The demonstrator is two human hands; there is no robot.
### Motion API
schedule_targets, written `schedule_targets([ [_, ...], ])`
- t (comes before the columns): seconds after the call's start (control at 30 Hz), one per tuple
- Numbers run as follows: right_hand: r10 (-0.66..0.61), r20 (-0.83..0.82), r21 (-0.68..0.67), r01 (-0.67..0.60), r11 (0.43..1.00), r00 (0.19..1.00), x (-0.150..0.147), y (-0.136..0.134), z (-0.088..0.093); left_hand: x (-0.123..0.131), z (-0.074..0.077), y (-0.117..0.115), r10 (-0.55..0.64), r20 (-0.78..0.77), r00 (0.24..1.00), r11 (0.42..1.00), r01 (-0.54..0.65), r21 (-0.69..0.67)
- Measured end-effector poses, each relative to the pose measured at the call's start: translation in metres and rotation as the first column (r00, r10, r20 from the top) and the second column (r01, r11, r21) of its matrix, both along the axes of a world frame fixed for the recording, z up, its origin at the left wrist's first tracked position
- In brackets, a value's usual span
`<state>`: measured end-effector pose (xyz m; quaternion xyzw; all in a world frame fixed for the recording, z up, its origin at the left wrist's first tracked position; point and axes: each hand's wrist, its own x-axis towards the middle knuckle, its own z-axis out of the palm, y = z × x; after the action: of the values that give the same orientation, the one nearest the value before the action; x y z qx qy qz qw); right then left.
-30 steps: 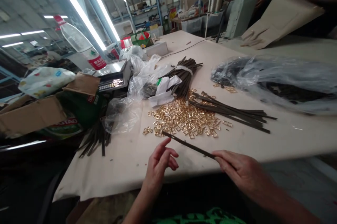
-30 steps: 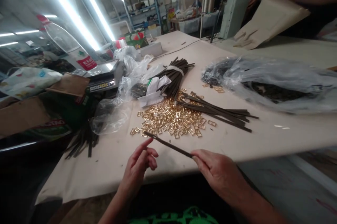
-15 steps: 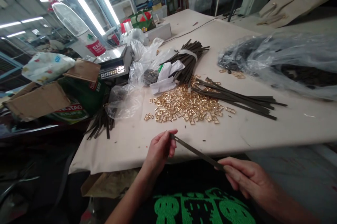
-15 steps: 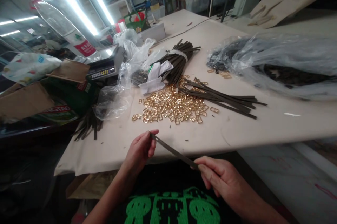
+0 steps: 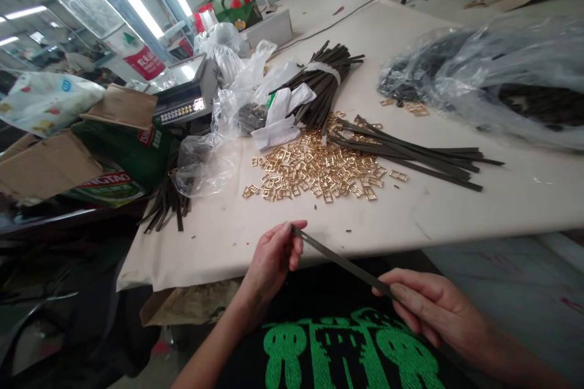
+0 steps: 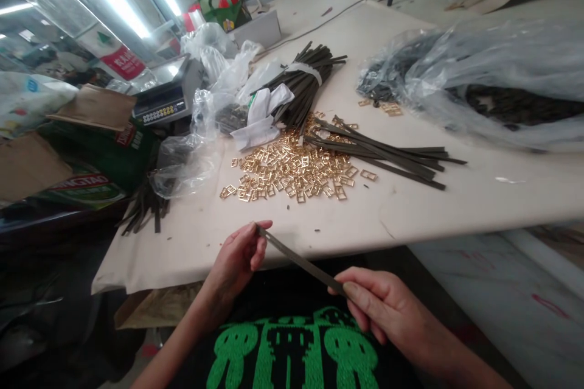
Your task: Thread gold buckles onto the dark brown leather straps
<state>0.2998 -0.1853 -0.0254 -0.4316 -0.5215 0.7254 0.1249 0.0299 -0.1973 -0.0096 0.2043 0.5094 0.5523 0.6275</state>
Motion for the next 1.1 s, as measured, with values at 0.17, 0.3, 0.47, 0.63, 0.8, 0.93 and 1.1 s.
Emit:
schedule_targets([
  [0.17, 0.036, -0.020, -0.058, -0.037, 0.998, 0.999, -0.003, 0.002, 0.000, -0.006, 0.008, -0.013, 0.037, -0.060, 0.998, 0.999, -0.039, -0.032],
  [0.3, 0.101, -0.043, -0.107, -0.105, 0.989, 0.994, -0.010, 0.005, 0.001, -0.015, 0.012, -0.030, 0.069, -0.071, 0.995, 0.994, -0.074, -0.077],
  [0.47, 0.141, -0.028, -0.096, -0.143, 0.985, 0.990, -0.020, 0.007, 0.004, -0.026, 0.008, -0.048, 0.107, -0.016, 0.994, 0.990, -0.108, -0.094],
  [0.63, 0.198, 0.103, 0.228, -0.216, 0.949, 0.975, -0.029, 0.010, 0.010, -0.033, 0.002, -0.056, 0.162, 0.043, 0.986, 0.984, -0.158, -0.088],
  [0.8, 0.010, 0.200, 0.873, -0.182, 0.452, 0.980, -0.034, 0.013, 0.010, -0.037, -0.004, -0.064, 0.117, 0.080, 0.990, 0.992, -0.120, 0.032],
  [0.93, -0.187, 0.168, 0.972, -0.131, 0.195, 0.968, -0.033, 0.012, 0.011, -0.040, -0.011, -0.072, 0.008, -0.096, 0.995, 0.978, 0.013, 0.208],
  [1.1, -0.226, 0.150, 0.980, -0.115, 0.160, 0.962, -0.031, 0.008, 0.014, -0.044, -0.014, -0.077, -0.025, -0.338, 0.941, 0.949, 0.128, 0.286],
])
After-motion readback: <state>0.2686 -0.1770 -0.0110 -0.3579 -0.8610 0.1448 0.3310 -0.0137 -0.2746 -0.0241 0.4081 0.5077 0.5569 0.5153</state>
